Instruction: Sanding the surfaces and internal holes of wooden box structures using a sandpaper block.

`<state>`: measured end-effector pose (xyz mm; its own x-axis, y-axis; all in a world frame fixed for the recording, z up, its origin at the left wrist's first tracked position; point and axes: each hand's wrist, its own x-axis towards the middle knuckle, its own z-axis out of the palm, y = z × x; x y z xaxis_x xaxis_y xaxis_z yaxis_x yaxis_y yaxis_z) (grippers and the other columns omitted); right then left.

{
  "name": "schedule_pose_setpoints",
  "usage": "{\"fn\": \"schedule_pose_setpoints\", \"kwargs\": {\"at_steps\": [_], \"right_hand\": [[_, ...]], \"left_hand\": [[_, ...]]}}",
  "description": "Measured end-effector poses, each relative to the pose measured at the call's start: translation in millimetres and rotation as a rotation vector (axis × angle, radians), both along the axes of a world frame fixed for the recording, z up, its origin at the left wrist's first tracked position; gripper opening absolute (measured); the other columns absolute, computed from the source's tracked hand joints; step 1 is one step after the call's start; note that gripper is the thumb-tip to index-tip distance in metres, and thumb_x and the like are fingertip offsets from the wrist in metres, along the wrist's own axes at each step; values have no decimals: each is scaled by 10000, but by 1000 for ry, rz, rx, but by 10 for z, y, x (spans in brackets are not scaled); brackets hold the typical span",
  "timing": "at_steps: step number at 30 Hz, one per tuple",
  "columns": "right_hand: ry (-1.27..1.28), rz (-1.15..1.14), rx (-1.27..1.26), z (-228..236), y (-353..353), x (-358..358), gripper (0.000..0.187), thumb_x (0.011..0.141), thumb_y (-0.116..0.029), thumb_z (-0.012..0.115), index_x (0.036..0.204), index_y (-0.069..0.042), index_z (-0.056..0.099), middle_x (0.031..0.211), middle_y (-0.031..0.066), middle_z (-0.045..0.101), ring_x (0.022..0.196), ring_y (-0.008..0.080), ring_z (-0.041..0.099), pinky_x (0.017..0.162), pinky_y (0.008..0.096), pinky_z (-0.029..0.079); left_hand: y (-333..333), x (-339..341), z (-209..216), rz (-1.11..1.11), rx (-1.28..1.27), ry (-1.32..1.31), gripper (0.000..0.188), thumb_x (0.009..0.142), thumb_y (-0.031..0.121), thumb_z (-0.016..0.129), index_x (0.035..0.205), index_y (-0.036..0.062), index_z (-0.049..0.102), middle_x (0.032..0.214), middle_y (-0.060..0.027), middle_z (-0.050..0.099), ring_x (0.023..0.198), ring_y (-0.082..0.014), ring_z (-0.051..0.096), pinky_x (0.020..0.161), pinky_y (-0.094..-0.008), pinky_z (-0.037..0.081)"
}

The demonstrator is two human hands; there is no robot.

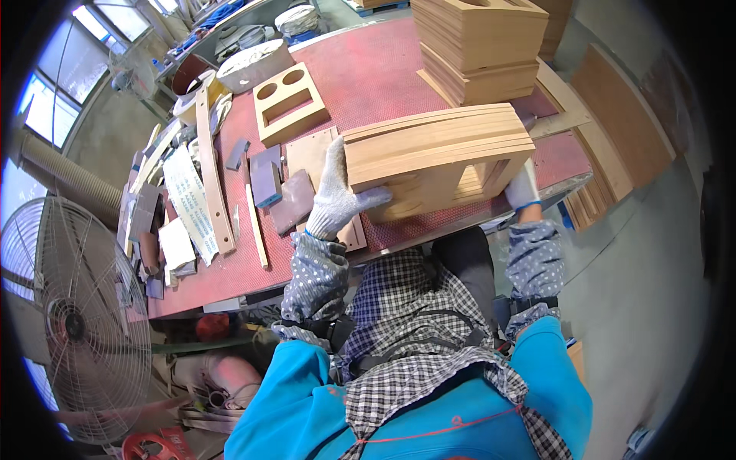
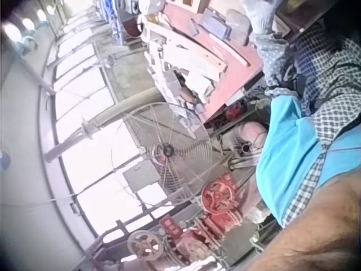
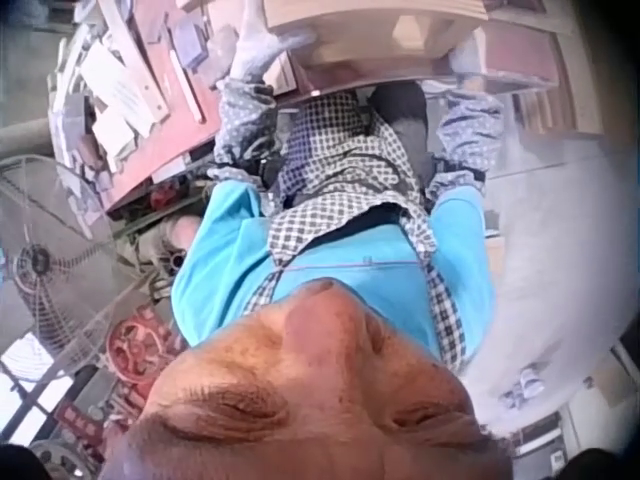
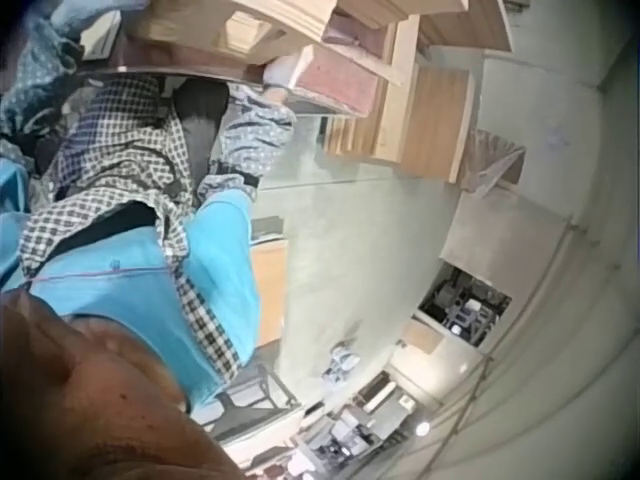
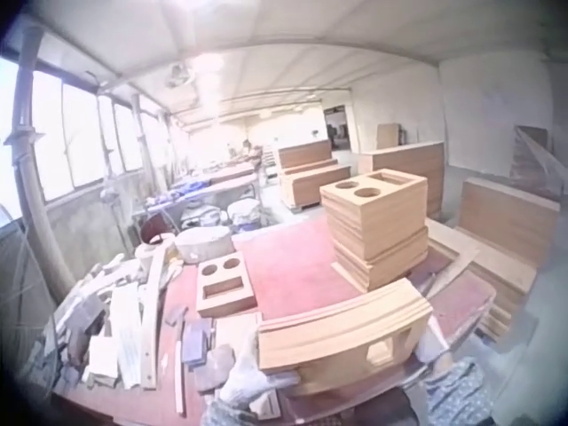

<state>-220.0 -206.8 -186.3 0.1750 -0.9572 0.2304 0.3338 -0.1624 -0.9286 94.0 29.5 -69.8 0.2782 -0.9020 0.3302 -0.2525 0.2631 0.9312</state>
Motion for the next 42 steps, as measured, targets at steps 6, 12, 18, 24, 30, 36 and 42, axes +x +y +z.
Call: {"fn": "schedule_pose_setpoints", "kwargs": {"at_steps": [6,12,18,24,30,36,42], "right_hand": [[-101,29,279,217,238,272,377,1056,-344,529,1260,-50,647,1136,63,699,1010,173,676,854,341,547],[-102,60,245,286,446,301,379,1054,-335,531,1263,-45,655,1118,60,700,985,160,671,829,333,545],[-96,85,224,235,350,282,327,1057,-265,527,1250,-44,671,1110,58,709,959,146,674,803,323,549],[-118,90,245,298,345,224,302,1045,-239,559,1237,-34,670,1107,55,708,974,135,665,820,306,541],[-33,41,189,334,283,186,358,1060,-301,559,1254,-16,659,1133,64,709,992,137,658,839,314,538],[5,11,217,404,385,228,384,1065,-315,539,1277,-11,640,1175,80,705,1036,159,672,869,334,545],[-50,26,340,284,351,225,372,1056,-305,535,1282,-26,633,1192,92,703,1063,192,686,889,348,555]], "left_hand": [[218,165,-8,112,104,-63,1216,599,162,1007,1562,46,273,1419,-156,535,1299,-270,553,1119,-418,480],[297,151,24,67,88,47,1257,612,209,1004,1602,69,242,1449,-144,512,1328,-264,524,1129,-413,461],[290,77,-136,63,32,190,1177,669,248,974,1590,49,268,1471,-130,504,1311,-254,522,1103,-395,455],[330,-5,-459,108,251,161,814,780,213,871,1463,-3,485,1342,-106,595,1217,-239,567,1026,-368,498],[285,-94,-413,63,158,194,653,785,173,901,1327,-21,593,1242,-119,673,1115,-221,630,960,-354,535],[334,-84,-367,90,158,203,675,762,200,916,1314,-22,598,1207,-115,683,1099,-226,638,945,-364,541],[353,8,-439,86,152,95,665,771,217,894,1314,-25,597,1176,-126,688,1074,-241,644,930,-370,543]]}}
